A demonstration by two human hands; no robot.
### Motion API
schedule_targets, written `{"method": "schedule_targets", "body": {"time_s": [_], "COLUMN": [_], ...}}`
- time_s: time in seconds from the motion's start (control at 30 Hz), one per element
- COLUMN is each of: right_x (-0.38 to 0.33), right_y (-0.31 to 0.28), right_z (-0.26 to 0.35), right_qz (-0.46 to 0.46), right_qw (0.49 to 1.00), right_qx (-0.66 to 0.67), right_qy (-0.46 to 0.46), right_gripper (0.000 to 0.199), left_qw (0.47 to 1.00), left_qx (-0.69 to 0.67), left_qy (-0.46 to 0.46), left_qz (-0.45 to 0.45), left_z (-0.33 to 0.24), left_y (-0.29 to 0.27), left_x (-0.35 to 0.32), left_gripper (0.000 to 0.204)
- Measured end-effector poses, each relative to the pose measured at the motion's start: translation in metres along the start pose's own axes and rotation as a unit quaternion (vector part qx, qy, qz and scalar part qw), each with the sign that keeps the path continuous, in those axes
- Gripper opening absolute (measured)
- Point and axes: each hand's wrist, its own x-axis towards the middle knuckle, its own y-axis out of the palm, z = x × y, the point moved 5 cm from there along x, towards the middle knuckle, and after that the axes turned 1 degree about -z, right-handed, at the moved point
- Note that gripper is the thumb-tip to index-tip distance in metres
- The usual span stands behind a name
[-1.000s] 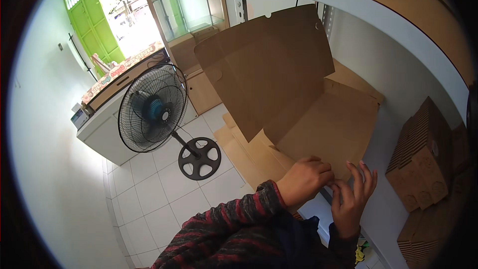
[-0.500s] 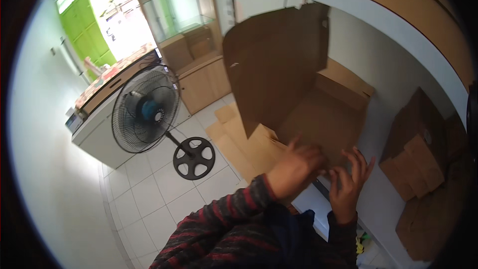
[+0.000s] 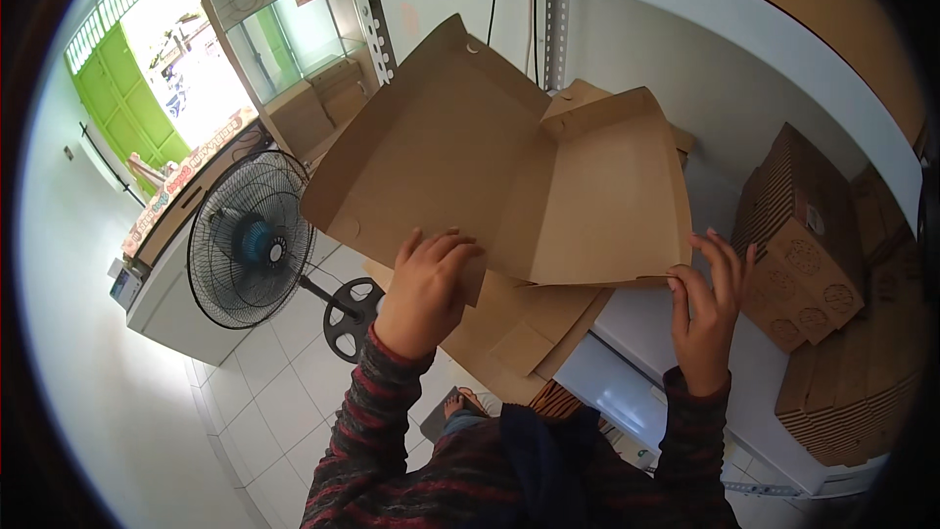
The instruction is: The person assembles flat cardboard boxes by folding the sides and inserting tabs into slots to form a three-dimensional container. They repeat this process for multiple boxes, stacking the finished ones on a nearby shelf.
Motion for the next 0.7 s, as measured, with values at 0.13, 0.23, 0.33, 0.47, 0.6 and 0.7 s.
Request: {"method": "schedule_targets", "body": {"time_s": [0.13, 0.23, 0.33, 0.47, 0.6, 0.7], "right_x": [0.001, -0.001, 0.005, 0.008, 0.0, 0.0], "right_y": [0.0, 0.002, 0.006, 0.02, 0.045, 0.063], "right_z": [-0.002, 0.0, 0.028, 0.081, 0.097, 0.101], "right_qz": [0.023, 0.028, 0.026, 0.084, 0.103, 0.095], "right_qw": [1.0, 0.998, 0.994, 0.992, 0.986, 0.981], "right_qx": [0.0, -0.057, -0.102, -0.065, 0.012, 0.036], "right_qy": [0.015, 0.01, -0.003, -0.062, -0.13, -0.164], "right_gripper": [0.003, 0.008, 0.014, 0.02, 0.017, 0.015], "left_qw": [0.998, 0.997, 0.997, 0.998, 0.997, 0.999], "left_qx": [-0.047, -0.049, -0.05, -0.035, -0.016, 0.004], "left_qy": [0.044, 0.045, 0.05, 0.058, 0.069, 0.053], "left_qz": [-0.002, 0.032, 0.009, -0.012, -0.019, 0.003], "left_z": [0.006, 0.011, 0.012, 0.012, -0.003, -0.012], "left_y": [0.022, 0.03, 0.03, 0.04, 0.041, 0.039], "left_x": [0.006, 0.012, 0.013, 0.012, 0.023, 0.026], "left_gripper": [0.027, 0.015, 0.008, 0.007, 0.009, 0.009]}}
